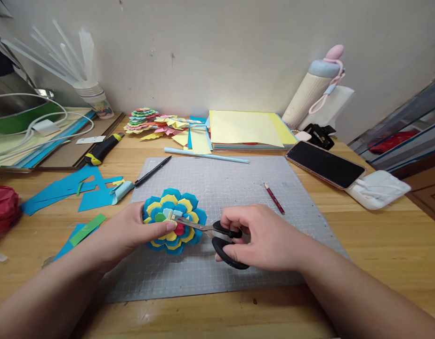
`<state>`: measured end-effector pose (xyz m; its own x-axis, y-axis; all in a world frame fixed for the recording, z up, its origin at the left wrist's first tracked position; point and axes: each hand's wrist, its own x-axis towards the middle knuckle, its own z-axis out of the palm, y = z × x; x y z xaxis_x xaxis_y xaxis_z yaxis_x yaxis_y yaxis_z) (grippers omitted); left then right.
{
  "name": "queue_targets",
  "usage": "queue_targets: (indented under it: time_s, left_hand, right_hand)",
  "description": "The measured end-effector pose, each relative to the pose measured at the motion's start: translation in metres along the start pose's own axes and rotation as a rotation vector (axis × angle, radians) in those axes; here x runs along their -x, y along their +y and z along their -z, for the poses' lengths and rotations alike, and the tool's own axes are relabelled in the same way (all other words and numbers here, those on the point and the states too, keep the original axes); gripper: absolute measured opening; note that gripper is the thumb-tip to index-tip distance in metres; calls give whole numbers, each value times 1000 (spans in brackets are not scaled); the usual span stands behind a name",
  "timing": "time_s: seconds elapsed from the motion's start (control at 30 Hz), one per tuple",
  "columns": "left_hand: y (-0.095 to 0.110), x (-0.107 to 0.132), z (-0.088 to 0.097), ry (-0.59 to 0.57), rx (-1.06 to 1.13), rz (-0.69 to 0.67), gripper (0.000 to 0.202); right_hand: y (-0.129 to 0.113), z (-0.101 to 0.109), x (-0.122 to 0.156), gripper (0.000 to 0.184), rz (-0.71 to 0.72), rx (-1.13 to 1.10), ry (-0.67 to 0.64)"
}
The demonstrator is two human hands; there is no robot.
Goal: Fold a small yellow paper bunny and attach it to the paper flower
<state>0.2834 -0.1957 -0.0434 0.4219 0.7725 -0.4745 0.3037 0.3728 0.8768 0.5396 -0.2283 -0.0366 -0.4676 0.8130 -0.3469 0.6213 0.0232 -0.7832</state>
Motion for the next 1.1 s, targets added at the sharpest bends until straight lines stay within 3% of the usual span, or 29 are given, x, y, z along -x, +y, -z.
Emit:
queue_targets:
  time_s: [0.57, 1.1]
  left_hand:
    - [3, -1, 0, -89, 49, 5, 35]
    - [-1, 0, 1, -66, 13, -2, 38]
  right_hand:
    - [3, 0, 2, 26, 65, 108, 25]
    - [-1, -2, 2, 22, 63, 130, 92]
